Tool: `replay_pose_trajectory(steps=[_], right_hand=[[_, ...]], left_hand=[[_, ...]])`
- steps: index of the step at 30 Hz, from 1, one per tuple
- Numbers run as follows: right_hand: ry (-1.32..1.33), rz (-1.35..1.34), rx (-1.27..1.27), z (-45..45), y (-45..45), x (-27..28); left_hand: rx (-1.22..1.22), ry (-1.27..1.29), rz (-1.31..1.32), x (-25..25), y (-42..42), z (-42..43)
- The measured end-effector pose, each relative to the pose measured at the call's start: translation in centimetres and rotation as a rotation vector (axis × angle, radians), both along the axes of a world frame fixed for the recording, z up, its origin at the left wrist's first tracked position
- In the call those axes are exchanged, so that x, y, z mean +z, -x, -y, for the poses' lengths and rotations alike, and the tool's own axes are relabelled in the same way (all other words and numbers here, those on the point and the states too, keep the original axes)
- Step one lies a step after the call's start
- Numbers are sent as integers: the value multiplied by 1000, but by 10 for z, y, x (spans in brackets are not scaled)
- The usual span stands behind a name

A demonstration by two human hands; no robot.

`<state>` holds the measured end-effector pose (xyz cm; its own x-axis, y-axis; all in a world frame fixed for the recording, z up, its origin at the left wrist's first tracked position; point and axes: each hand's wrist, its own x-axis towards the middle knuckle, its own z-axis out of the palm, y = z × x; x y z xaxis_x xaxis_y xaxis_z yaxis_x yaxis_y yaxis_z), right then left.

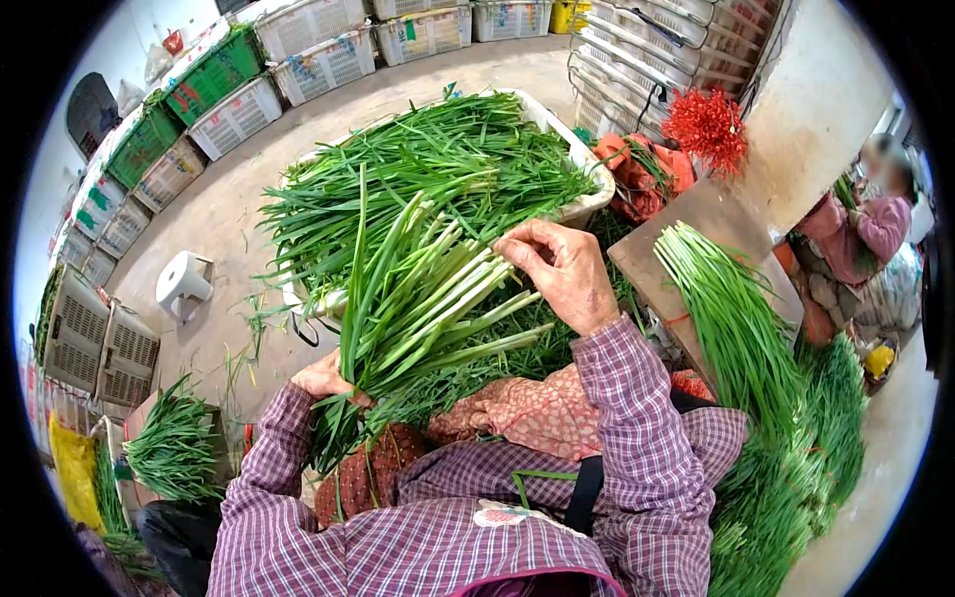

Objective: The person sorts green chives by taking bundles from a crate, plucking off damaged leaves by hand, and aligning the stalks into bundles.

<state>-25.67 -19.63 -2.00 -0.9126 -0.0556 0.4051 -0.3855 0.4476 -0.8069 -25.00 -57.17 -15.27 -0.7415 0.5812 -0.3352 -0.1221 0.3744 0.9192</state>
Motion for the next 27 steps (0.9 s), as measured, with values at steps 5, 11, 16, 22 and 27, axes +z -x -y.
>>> replay_pose_trajectory(steps=[5, 11, 16, 22, 27], right_hand=[[-25, -259, -269, -42, 13, -10], [-363, -261, -669, -98, 9, -18], [-497, 39, -428, -120, 0, -21], [-149, 18, 63, -32, -1, 21], [-383, -111, 57, 2, 8, 21]], left_hand=[[34, -17, 159, 0, 0, 9], [5, -20, 143, 2, -2, 13], [8, 105, 31, 8, -7, 9], [-98, 56, 94, 9, -1, -8], [-245, 140, -92, 24, 2, -25]])
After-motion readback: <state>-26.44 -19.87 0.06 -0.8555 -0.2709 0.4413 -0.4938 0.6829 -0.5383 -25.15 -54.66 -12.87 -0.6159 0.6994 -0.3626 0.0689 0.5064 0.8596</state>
